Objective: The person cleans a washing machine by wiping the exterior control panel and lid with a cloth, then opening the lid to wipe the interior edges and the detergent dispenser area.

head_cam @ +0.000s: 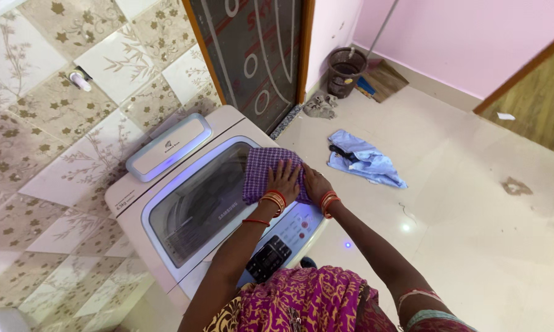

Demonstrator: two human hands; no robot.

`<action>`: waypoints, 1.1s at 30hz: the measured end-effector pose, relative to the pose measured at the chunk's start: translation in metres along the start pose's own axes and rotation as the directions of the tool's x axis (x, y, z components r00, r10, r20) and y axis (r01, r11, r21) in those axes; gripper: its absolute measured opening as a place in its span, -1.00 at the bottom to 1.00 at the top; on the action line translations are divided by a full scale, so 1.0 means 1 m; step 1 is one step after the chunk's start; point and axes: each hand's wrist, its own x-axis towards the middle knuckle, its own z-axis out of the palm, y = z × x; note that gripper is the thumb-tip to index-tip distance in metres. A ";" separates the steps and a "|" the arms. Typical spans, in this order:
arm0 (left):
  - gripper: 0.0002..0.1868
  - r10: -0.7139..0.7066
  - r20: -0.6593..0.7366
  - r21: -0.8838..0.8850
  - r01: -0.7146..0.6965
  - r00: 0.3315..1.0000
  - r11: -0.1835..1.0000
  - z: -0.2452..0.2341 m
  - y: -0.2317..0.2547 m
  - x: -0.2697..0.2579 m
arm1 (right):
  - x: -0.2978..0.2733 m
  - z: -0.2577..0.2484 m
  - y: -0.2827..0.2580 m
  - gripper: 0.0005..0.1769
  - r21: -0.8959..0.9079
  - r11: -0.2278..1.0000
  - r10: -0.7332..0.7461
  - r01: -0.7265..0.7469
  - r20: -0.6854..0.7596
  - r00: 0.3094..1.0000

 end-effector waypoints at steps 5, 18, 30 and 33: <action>-0.21 0.082 0.044 0.118 -0.087 0.996 0.989 -0.012 0.020 -0.050 | -0.067 0.000 -0.042 -0.35 -0.341 0.939 0.011 -0.050 -0.116 0.993; -0.23 0.082 -0.159 0.135 -0.061 0.984 0.989 -0.032 -0.026 -0.258 | -0.164 0.050 -0.187 -0.22 -0.476 0.874 -0.075 0.100 0.071 0.995; -0.14 -0.277 -0.434 -0.036 0.290 0.858 0.956 0.102 -0.038 -0.441 | -0.229 0.119 -0.261 -0.33 -0.394 0.626 -0.565 0.673 0.366 0.740; -0.14 -0.355 -0.402 -0.013 0.382 0.844 0.924 0.115 -0.039 -0.453 | -0.231 0.124 -0.272 -0.29 -0.314 0.609 -0.598 0.728 0.422 0.682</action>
